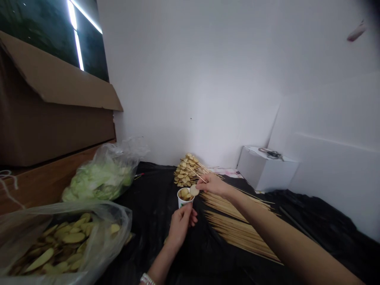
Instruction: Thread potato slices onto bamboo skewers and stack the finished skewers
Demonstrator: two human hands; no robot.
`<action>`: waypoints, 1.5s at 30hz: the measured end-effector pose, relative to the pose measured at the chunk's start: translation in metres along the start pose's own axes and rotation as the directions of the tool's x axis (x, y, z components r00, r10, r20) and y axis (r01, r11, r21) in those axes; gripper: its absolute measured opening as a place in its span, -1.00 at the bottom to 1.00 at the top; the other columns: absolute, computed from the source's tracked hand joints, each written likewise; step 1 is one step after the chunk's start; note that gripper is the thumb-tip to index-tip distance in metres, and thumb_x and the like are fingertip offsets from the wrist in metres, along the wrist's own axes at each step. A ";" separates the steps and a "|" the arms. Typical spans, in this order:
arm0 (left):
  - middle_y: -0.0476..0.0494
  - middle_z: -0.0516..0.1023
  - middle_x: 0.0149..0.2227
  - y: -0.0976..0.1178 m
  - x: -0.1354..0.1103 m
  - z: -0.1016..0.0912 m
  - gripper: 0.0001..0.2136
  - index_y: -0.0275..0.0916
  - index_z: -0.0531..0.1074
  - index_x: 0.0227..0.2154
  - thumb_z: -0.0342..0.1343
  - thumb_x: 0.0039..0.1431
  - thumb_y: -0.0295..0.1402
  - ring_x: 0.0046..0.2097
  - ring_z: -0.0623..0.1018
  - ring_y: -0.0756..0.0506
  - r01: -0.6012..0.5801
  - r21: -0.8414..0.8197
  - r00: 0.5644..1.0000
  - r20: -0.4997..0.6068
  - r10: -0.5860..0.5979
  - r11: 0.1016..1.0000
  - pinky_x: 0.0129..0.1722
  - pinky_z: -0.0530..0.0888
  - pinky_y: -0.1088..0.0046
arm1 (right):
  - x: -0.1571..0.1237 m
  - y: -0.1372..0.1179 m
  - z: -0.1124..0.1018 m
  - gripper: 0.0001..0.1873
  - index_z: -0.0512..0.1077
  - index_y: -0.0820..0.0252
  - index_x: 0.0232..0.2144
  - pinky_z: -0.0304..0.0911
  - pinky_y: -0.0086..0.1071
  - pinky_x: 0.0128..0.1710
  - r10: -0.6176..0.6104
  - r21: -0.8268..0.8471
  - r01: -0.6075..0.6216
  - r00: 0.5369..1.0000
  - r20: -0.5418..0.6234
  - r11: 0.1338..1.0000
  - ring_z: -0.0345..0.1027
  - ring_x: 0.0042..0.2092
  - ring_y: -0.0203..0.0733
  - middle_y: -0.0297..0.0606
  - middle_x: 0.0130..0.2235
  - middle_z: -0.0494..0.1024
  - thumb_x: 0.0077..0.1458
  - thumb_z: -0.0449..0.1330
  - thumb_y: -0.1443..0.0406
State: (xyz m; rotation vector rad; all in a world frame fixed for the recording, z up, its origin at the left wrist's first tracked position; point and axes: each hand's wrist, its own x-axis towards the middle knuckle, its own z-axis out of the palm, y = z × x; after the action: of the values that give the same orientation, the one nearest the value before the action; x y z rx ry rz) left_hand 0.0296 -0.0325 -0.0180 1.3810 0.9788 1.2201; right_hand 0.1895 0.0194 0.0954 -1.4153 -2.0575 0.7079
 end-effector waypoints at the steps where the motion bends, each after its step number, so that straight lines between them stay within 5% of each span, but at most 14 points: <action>1: -0.08 0.46 -0.62 0.002 0.001 -0.001 -0.44 -0.31 0.43 -0.53 -0.10 0.09 0.16 -0.60 0.38 0.02 0.013 -0.059 1.000 -0.023 -0.015 0.998 -0.59 0.22 0.53 | -0.007 0.001 -0.001 -0.83 0.49 0.27 -0.43 0.12 -0.53 -0.52 0.009 0.037 -0.009 1.000 0.014 0.999 0.24 -0.52 -0.36 -0.41 -0.58 0.43 0.02 0.18 0.25; 6: -0.11 0.53 -0.52 0.012 0.000 -0.003 -0.49 -0.33 0.46 -0.40 0.09 -0.02 0.13 -0.58 0.45 0.03 0.011 -0.249 0.994 -0.100 -0.037 0.968 -0.60 0.26 0.56 | -0.037 0.002 0.009 -0.84 0.46 0.26 -0.45 0.07 -0.54 -0.56 0.022 0.220 -0.032 0.999 0.046 0.975 0.20 -0.55 -0.39 -0.45 -0.59 0.40 -0.03 0.21 0.24; 12: -0.12 0.57 -0.43 0.016 -0.004 -0.007 -0.71 -0.35 0.52 -0.40 0.36 -0.12 -0.23 -0.43 0.53 0.03 0.121 -0.380 0.993 0.041 -0.114 0.917 -0.49 0.38 0.64 | -0.050 -0.003 0.033 -0.89 0.44 0.26 -0.46 0.07 -0.53 -0.53 -0.006 0.313 -0.003 1.000 0.028 0.950 0.20 -0.54 -0.39 -0.45 -0.57 0.38 0.00 0.20 0.29; 16: -0.09 0.56 -0.43 0.017 -0.001 -0.013 -0.82 -0.33 0.51 -0.39 0.35 -0.07 -0.39 -0.47 0.51 0.10 0.245 -0.633 0.966 0.098 -0.238 0.734 -0.50 0.41 0.71 | -0.061 0.001 0.040 -0.65 0.41 0.22 -0.45 0.08 -0.50 -0.48 -0.071 0.169 0.094 0.988 -0.139 0.981 0.21 -0.53 -0.35 -0.44 -0.61 0.33 0.24 -0.02 0.16; 19: -0.10 0.55 -0.43 0.021 0.000 -0.018 -0.93 -0.33 0.47 -0.36 0.22 0.08 -0.47 -0.49 0.50 0.10 0.297 -0.743 0.943 0.129 -0.307 0.600 -0.52 0.43 0.70 | -0.069 0.012 0.044 -0.62 0.38 0.19 -0.44 0.08 -0.47 -0.40 -0.137 -0.038 0.131 0.938 -0.320 0.991 0.25 -0.45 -0.30 -0.37 -0.54 0.39 0.29 -0.11 0.19; 25: -0.12 0.47 -0.51 0.035 0.001 -0.031 -0.85 -0.38 0.39 -0.45 -0.01 0.20 -0.49 -0.57 0.44 0.09 0.276 -0.867 0.903 0.086 -0.421 0.416 -0.64 0.38 0.70 | -0.052 0.020 0.035 -0.82 0.43 0.18 -0.44 0.03 -0.48 -0.42 -0.125 -0.234 0.059 0.952 -0.280 0.970 0.26 -0.43 -0.30 -0.35 -0.48 0.47 0.15 0.08 0.28; 31: -0.13 0.47 -0.52 0.029 0.005 -0.033 -0.87 -0.33 0.35 -0.46 -0.03 0.19 -0.51 -0.58 0.43 0.07 0.218 -0.860 0.888 -0.021 -0.460 0.461 -0.68 0.33 0.69 | -0.015 0.000 0.032 -0.90 0.51 0.12 -0.38 0.03 -0.50 -0.42 -0.160 -0.339 0.108 0.979 -0.130 0.935 0.31 -0.41 -0.32 -0.39 -0.44 0.52 0.02 0.20 0.28; 36: -0.11 0.47 -0.52 0.024 0.006 -0.031 -0.90 -0.32 0.34 -0.45 -0.02 0.17 -0.51 -0.59 0.42 0.08 0.218 -0.831 0.884 -0.054 -0.464 0.512 -0.68 0.29 0.71 | 0.007 -0.005 0.038 -0.88 0.51 0.14 -0.36 0.03 -0.48 -0.42 -0.139 -0.393 0.083 0.983 -0.118 0.916 0.34 -0.38 -0.27 -0.33 -0.41 0.54 0.00 0.20 0.29; 40: -0.10 0.48 -0.52 0.021 0.006 -0.030 -0.94 -0.31 0.34 -0.44 0.02 0.13 -0.50 -0.59 0.42 0.07 0.219 -0.786 0.895 -0.076 -0.440 0.579 -0.68 0.27 0.70 | 0.015 -0.006 0.033 -0.83 0.51 0.17 -0.31 0.05 -0.47 -0.38 -0.147 -0.441 0.085 0.983 -0.109 0.893 0.37 -0.32 -0.24 -0.28 -0.35 0.56 0.05 0.13 0.32; 45: -0.11 0.48 -0.52 0.014 0.006 -0.028 -0.91 -0.34 0.38 -0.44 0.03 0.13 -0.44 -0.59 0.39 0.09 0.215 -0.747 0.929 -0.042 -0.367 0.629 -0.71 0.22 0.71 | 0.016 -0.015 0.031 -0.83 0.55 0.14 -0.38 0.07 -0.51 -0.43 -0.174 -0.486 0.175 0.984 0.048 0.856 0.38 -0.37 -0.29 -0.35 -0.41 0.57 0.02 0.15 0.32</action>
State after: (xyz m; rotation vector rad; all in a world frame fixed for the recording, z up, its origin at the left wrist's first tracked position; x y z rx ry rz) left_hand 0.0025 -0.0240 -0.0034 0.4384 0.6695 1.2985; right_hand 0.1537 0.0262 0.0855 -1.4491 -2.4403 0.1052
